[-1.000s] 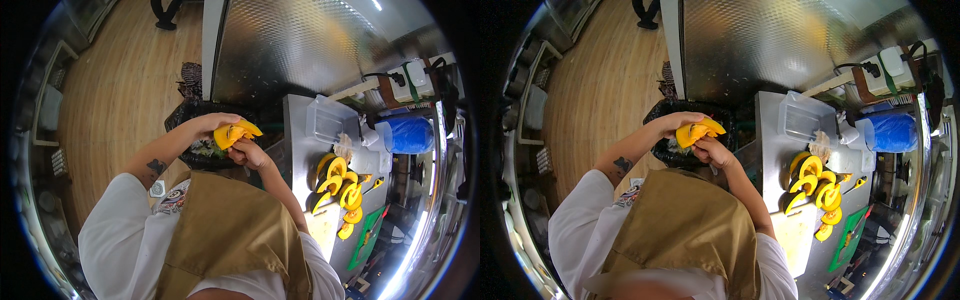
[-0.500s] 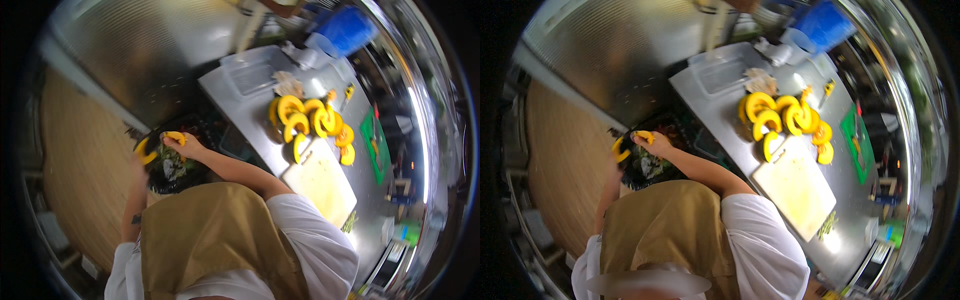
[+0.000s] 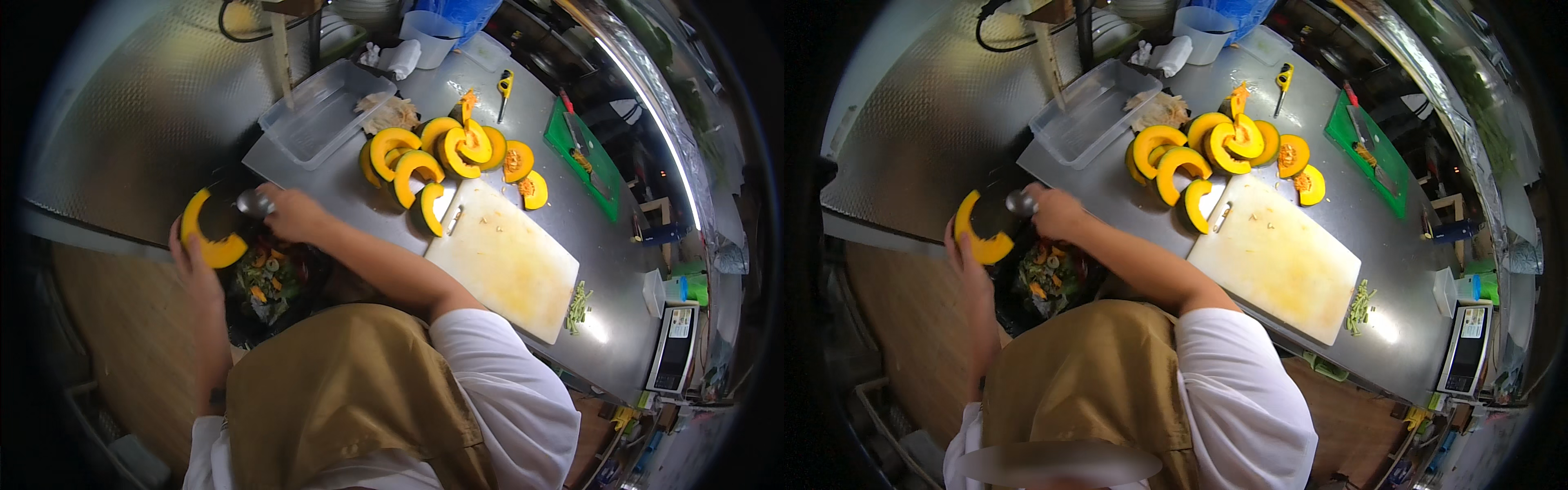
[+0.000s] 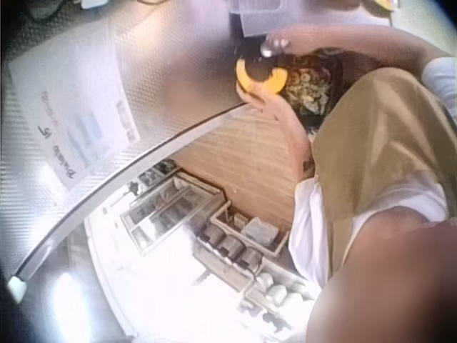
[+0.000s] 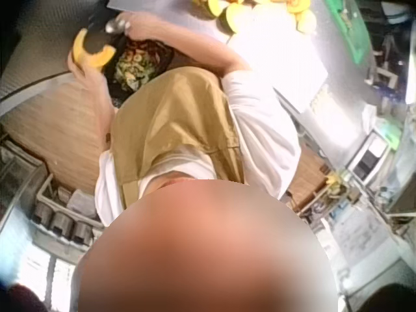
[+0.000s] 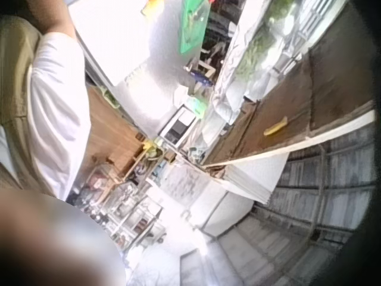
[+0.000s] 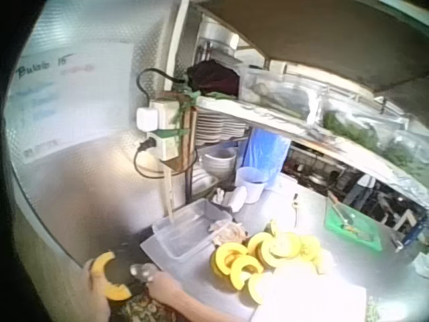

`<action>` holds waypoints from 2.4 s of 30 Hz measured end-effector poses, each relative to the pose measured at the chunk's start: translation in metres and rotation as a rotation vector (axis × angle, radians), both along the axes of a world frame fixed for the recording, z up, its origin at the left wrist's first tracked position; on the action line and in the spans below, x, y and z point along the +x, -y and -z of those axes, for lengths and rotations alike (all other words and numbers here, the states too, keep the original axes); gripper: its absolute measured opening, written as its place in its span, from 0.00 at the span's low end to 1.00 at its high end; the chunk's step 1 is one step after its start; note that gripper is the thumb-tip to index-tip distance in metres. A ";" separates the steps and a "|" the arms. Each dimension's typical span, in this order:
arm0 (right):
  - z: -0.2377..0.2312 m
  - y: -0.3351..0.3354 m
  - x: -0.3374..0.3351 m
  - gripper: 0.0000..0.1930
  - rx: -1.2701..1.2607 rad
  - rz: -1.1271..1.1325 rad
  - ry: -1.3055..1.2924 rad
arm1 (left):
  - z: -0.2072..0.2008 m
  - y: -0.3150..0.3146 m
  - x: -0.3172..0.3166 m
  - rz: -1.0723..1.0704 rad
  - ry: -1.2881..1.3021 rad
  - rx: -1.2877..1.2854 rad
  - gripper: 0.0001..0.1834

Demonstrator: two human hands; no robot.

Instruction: The person scoops seeds and pulp from multiple pumpkin wedges using a spoon. The person holds each wedge, removes the interior contents into a bin, and places the cleaned wedge on a cutting board.

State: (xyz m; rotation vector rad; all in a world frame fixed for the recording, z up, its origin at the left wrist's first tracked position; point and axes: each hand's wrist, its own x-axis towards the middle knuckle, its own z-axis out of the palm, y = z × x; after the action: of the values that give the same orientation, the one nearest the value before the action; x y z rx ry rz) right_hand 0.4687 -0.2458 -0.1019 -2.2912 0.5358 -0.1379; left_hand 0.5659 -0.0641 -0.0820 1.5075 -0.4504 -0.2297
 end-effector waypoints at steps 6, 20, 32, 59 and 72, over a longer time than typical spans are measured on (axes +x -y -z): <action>-0.041 0.189 -0.176 0.23 -0.414 0.768 0.085 | -0.011 0.146 -0.074 0.582 0.276 0.107 0.27; 0.021 0.294 -0.256 0.40 -0.155 1.109 -0.288 | -0.001 0.264 -0.136 0.405 0.869 0.447 0.23; -0.085 0.070 -0.133 0.20 0.703 0.413 0.273 | -0.018 0.151 -0.124 0.767 -0.782 -0.412 0.34; 0.141 -0.024 -0.368 0.21 0.228 0.190 -1.099 | 0.052 -0.221 0.004 -0.287 -0.759 -0.201 0.29; 0.138 -0.022 -0.365 0.22 0.233 0.201 -1.115 | 0.059 -0.193 0.006 -0.228 -0.876 -0.221 0.31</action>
State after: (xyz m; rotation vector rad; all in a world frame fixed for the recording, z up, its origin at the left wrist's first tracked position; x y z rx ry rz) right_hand 0.1036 -0.2241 -0.2397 -1.9042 1.2423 1.0990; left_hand 0.5718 0.1293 -0.1409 1.0936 0.3837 -0.6008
